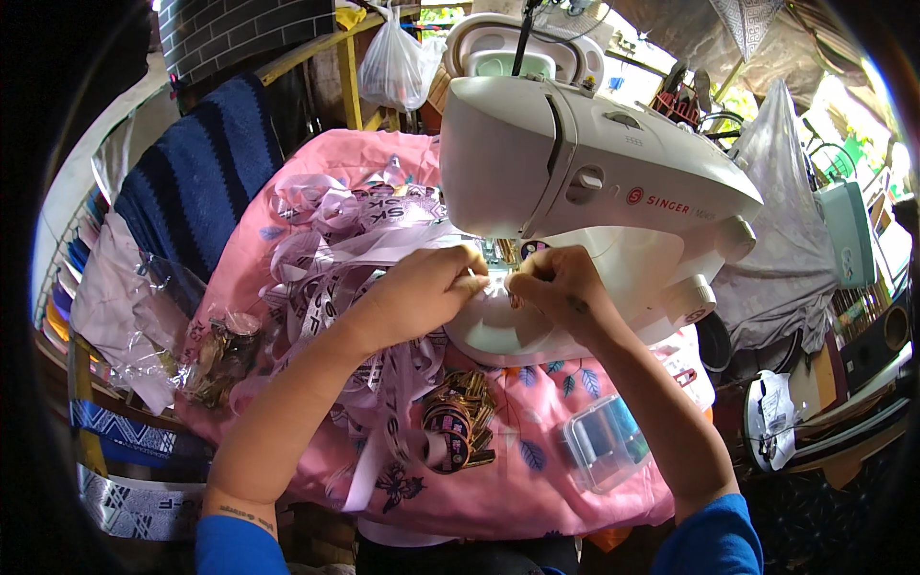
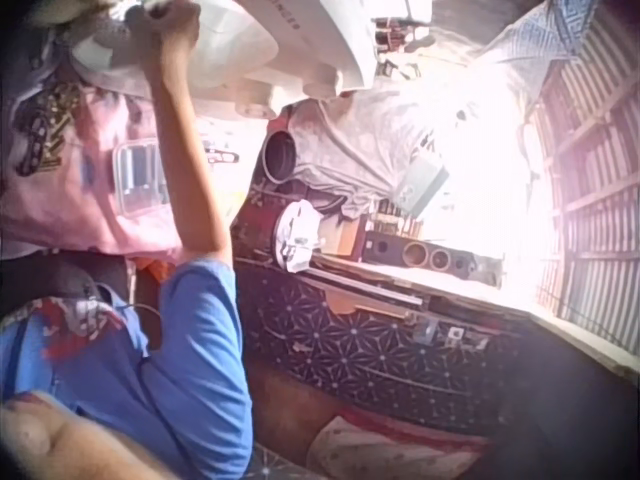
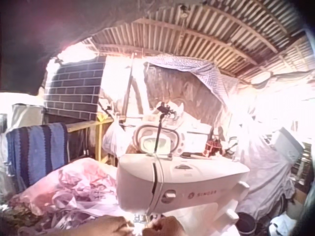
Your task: The person folds and aligns a pink ribbon, then sews it on a Singer sewing machine. They repeat this process multiple times, handling the ribbon and operating the machine throughout the clip.
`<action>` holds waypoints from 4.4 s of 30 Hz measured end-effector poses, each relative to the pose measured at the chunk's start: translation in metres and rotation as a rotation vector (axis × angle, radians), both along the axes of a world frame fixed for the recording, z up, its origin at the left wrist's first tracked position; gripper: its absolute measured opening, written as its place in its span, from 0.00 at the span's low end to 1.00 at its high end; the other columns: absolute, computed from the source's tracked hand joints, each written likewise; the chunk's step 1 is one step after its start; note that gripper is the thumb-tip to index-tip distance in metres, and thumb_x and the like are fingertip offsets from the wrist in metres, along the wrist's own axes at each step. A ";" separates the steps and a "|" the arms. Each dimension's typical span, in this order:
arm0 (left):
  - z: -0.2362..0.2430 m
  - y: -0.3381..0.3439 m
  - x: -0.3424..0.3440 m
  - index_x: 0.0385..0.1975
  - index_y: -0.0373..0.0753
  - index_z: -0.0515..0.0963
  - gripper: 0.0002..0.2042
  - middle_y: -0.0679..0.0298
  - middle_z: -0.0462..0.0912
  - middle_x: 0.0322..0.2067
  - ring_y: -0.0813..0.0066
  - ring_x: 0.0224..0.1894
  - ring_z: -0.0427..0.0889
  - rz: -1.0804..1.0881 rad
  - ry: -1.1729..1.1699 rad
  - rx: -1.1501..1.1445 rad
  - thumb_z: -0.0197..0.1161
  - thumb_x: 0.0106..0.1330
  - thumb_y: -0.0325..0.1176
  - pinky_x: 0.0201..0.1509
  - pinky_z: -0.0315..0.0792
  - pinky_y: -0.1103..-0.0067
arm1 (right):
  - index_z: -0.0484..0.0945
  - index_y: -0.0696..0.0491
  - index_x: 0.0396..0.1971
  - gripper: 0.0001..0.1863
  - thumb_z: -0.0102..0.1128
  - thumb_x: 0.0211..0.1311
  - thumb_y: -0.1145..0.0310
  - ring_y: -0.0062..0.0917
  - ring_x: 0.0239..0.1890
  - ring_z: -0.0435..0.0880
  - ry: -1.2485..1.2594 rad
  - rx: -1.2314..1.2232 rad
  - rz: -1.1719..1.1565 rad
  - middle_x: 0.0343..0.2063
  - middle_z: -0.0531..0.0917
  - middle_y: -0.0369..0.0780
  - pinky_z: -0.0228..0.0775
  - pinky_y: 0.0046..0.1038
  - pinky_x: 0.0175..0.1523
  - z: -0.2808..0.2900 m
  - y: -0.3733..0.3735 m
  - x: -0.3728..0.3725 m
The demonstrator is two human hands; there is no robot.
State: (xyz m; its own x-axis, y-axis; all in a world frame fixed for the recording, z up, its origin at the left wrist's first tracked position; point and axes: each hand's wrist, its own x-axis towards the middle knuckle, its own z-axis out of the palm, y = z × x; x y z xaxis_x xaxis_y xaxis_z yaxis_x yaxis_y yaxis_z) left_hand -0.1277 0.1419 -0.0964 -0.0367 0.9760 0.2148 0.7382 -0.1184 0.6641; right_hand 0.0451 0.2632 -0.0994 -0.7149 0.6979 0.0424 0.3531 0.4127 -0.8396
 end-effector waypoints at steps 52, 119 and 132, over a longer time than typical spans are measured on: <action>-0.014 0.012 -0.029 0.39 0.42 0.84 0.10 0.55 0.77 0.38 0.60 0.42 0.80 -0.047 0.301 0.239 0.65 0.57 0.29 0.46 0.72 0.72 | 0.79 0.53 0.24 0.11 0.65 0.42 0.62 0.31 0.30 0.83 -0.136 0.382 0.006 0.23 0.83 0.38 0.71 0.30 0.38 -0.005 0.034 -0.021; 0.065 -0.126 -0.051 0.51 0.36 0.74 0.33 0.55 0.74 0.52 0.57 0.55 0.73 0.514 0.578 0.522 0.76 0.43 0.42 0.59 0.66 0.69 | 0.78 0.52 0.40 0.12 0.52 0.56 0.69 0.37 0.37 0.83 -0.496 0.332 0.794 0.37 0.78 0.43 0.78 0.37 0.35 -0.128 -0.217 0.218; -0.027 -0.241 0.135 0.37 0.49 0.76 0.15 0.72 0.73 0.35 0.75 0.35 0.70 -0.065 0.263 0.580 0.74 0.50 0.36 0.33 0.67 0.75 | 0.81 0.44 0.45 0.18 0.59 0.52 0.70 0.35 0.40 0.81 -0.229 0.517 0.389 0.40 0.79 0.40 0.74 0.37 0.43 -0.179 -0.215 0.252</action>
State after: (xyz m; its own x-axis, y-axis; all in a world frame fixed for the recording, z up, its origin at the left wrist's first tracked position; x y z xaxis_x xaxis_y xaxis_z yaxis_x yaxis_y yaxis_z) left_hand 0.0068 -0.0987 -0.1236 0.1442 0.6967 0.7027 0.8468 -0.4542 0.2766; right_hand 0.2967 0.0478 -0.2787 -0.9401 0.3196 0.1187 0.2435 0.8732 -0.4222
